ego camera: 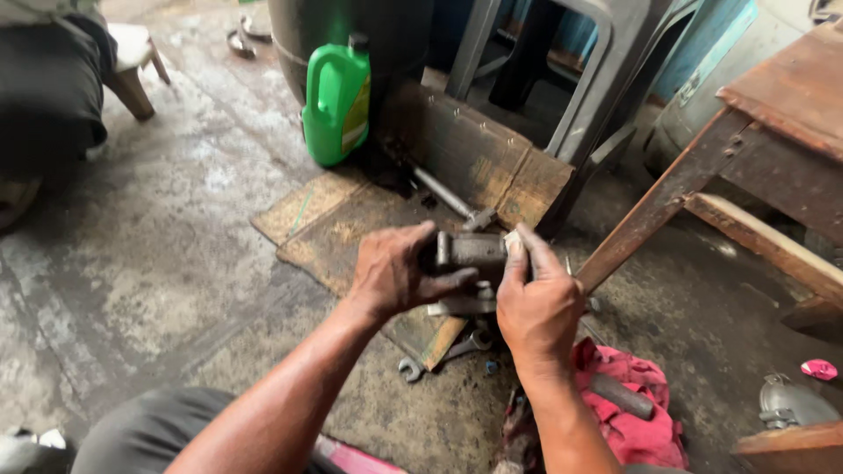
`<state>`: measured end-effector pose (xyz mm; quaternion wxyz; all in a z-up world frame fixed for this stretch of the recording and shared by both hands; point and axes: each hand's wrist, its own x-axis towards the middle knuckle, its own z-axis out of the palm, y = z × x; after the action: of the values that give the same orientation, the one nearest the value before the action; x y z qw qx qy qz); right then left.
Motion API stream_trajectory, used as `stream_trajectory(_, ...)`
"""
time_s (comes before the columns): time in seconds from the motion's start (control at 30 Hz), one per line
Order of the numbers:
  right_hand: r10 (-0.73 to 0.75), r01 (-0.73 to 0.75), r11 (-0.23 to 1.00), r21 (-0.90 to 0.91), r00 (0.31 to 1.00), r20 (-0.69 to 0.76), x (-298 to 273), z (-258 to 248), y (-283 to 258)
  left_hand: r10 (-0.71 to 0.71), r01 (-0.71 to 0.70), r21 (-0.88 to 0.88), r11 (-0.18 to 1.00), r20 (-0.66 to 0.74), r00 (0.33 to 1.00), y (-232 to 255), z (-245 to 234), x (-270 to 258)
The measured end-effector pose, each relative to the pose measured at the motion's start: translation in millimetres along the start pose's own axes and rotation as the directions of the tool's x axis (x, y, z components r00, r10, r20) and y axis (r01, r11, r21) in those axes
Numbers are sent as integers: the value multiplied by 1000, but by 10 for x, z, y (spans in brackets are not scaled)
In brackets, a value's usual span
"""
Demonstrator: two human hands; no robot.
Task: The person is cleaning a mechanical part, likely a brake caliper, using a red cloth and a metal tool. They repeatedly wipe the part and use the tool to scrape or adjust it.
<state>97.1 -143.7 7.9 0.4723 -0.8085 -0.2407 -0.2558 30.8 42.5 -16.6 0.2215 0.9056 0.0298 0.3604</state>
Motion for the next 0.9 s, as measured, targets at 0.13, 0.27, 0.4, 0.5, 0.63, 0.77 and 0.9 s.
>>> stream_trajectory(0.13, 167, -180, 980, -91, 977, -130, 29, 112, -119, 73, -74, -13, 997, -70, 995, 16, -63, -14)
stream_trajectory(0.27, 195, -199, 950, -242, 980, -42, -45, 46, -219, -48, 48, -2, 999, 31, 998, 49, 5, -70)
stream_trajectory(0.4, 300, -299, 882, -365, 952, -54, 63, 43, -265, -15, 16, -11, 1000, 7, 1000, 36, -23, 29)
stream_trajectory(0.5, 154, -187, 959, -214, 975, -161, 25, 96, -209, 35, -36, -13, 999, -64, 997, 29, -53, -61)
stream_trajectory(0.63, -10, -2, 968, -251, 999, -44, -16, 45, -139, -27, 27, -8, 1000, 1, 1000, 77, 6, -105)
stream_trajectory(0.77, 162, -179, 942, -283, 983, -83, -54, 79, -385, 34, -38, -50, 998, -73, 997, 19, -65, -85)
stream_trajectory(0.9, -128, 136, 985, -107, 988, 82, -201, 30, -532, -15, 13, -38, 999, -31, 999, 65, -6, -91)
